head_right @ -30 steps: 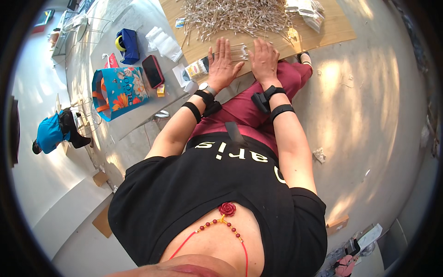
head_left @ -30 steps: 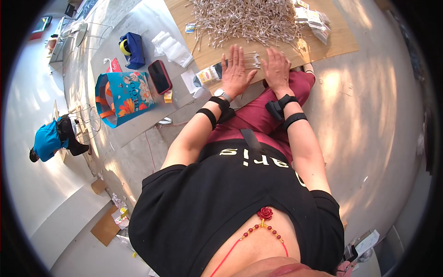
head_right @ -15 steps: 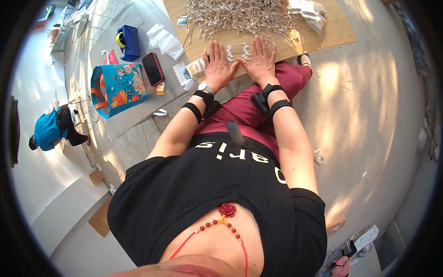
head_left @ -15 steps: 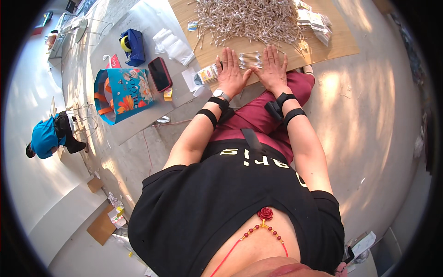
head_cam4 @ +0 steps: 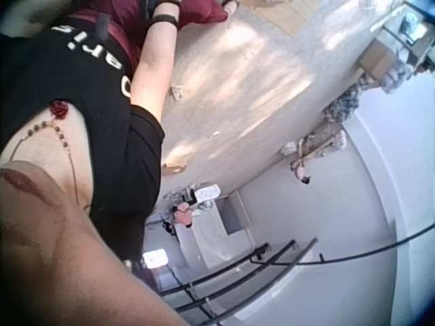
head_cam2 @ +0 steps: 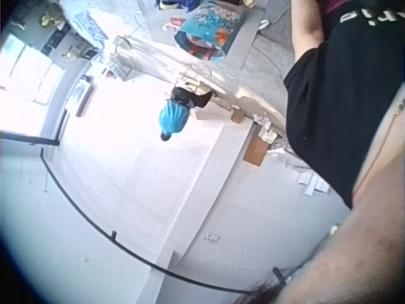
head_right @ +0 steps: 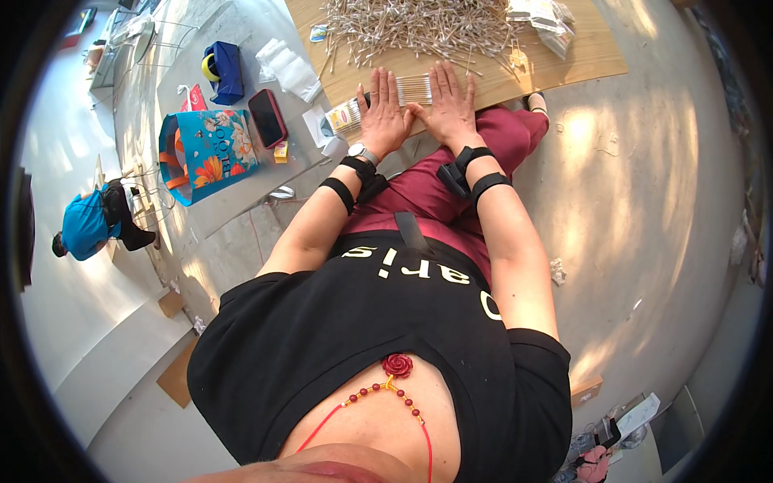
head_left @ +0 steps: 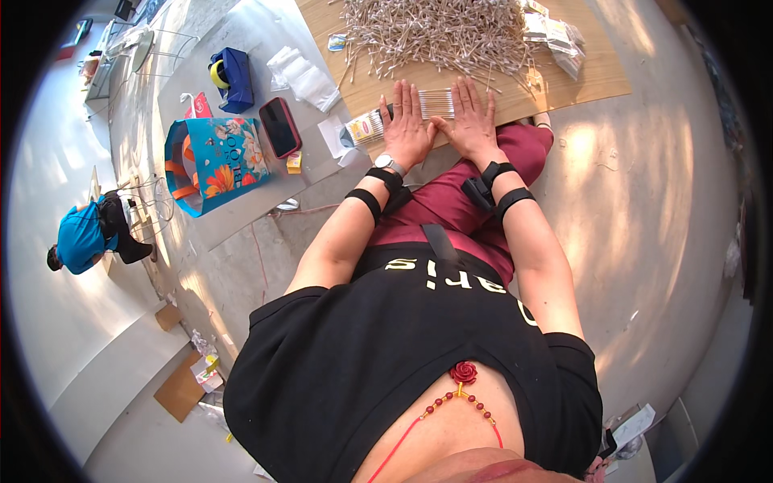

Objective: The person places short thin strips side-by-side onto a small dark rectangular plate on a wooden surface.

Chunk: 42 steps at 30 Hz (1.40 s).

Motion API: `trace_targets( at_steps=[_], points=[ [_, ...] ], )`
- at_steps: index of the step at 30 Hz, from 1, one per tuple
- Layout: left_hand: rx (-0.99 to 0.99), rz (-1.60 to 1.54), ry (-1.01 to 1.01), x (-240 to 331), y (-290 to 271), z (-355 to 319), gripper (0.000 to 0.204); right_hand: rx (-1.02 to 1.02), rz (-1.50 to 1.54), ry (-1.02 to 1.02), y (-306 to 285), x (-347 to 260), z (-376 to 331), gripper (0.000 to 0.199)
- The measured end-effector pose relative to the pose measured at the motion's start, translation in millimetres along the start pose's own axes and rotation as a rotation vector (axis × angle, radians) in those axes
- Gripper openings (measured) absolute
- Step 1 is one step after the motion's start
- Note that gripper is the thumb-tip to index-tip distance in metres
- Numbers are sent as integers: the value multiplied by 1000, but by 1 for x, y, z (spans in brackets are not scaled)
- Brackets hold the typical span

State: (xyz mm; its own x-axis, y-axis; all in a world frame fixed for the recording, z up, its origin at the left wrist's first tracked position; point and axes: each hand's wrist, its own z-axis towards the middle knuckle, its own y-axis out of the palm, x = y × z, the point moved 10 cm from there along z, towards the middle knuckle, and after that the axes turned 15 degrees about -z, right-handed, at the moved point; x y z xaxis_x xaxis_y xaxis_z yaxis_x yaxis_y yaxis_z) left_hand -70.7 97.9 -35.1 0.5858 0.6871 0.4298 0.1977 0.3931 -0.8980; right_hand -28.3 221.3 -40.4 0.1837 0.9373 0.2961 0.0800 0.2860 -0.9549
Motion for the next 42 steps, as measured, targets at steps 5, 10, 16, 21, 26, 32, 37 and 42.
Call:
trace_targets(
  at_steps=[5, 10, 16, 21, 26, 32, 37, 42],
  points=[
    [-6, -31, -9, -1, -2, 1, 97, -9, 25, 26, 2, 3, 0, 102],
    [-3, -64, 3, -1, -4, 1, 97, 7, 41, 28, 2, 6, -2, 101],
    [-13, -29, 24, 0, -1, -1, 96, -4, 19, 9, 0, -1, 0, 104],
    [-21, -10, 31, 0, 1, -1, 94, 0, 1, 23, -1, -4, 0, 106],
    [-22, -19, 16, -3, 0, 0, 95, 56, 133, 42, -3, 0, 1, 106],
    [-17, -39, 28, -4, -3, 2, 96, 49, 135, 34, 3, 1, 2, 103],
    [-32, -10, 15, -4, 3, 1, 94, 33, 54, 24, 3, -3, 1, 101],
    [-29, -3, 17, -3, 2, 1, 94, 42, 79, 15, 4, -3, 1, 100]
  ],
)
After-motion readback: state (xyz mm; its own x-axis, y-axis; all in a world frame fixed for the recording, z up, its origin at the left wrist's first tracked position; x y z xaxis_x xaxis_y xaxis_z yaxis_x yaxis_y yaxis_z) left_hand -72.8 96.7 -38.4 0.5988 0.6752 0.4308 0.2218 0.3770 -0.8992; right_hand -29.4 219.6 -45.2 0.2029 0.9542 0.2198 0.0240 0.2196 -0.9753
